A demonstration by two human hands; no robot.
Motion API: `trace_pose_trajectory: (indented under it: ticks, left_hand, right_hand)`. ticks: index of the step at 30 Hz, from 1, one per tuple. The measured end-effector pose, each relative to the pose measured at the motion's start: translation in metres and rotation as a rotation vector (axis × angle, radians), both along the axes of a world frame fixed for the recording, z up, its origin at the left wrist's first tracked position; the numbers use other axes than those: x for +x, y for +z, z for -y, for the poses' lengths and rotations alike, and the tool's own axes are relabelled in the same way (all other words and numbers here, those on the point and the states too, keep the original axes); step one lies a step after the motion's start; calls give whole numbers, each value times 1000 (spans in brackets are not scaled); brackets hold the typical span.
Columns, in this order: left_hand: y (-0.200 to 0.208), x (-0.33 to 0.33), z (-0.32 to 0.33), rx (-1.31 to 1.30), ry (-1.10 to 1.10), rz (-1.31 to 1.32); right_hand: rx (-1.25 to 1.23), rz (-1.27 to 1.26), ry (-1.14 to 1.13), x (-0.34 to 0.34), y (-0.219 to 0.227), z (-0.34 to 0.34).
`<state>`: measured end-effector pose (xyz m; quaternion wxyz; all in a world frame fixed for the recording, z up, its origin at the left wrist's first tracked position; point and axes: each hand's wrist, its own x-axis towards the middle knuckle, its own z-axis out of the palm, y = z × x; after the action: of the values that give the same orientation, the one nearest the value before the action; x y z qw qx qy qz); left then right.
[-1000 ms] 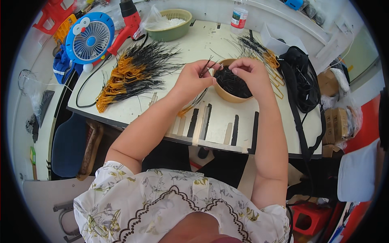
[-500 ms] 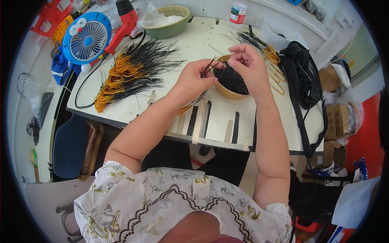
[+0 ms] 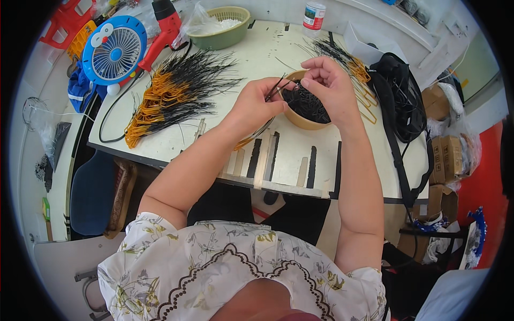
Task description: The person slides small black tubes from a bowl onto thin wire stems by hand and places the assembled stems onto the table.
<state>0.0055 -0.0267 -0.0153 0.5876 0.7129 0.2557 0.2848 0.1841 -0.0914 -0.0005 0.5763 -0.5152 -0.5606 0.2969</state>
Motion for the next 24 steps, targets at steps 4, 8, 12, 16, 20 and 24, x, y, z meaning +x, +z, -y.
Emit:
trace_pose_trajectory:
  ticks: [4, 8, 12, 16, 20, 24]
  left_hand:
    - [0, 0, 0, 8, -11, -9]
    - [-3, -1, -4, -66, -41, 56]
    - [-2, -1, -5, -36, -25, 48]
    - [0, 0, -5, 9, -20, 7]
    - [3, 1, -1, -46, 48, 151]
    - [3, -2, -7, -81, 15, 131]
  right_hand:
    - [-12, 24, 42, 4, 0, 1]
    - [-25, -6, 104, 5, 1, 3]
    - [-75, -28, 134, 3, 2, 4]
    - [-3, -29, 174, -4, 6, 4]
    - [-90, -56, 245, -7, -1, 1]
    - [-166, -144, 245, -2, -6, -3]
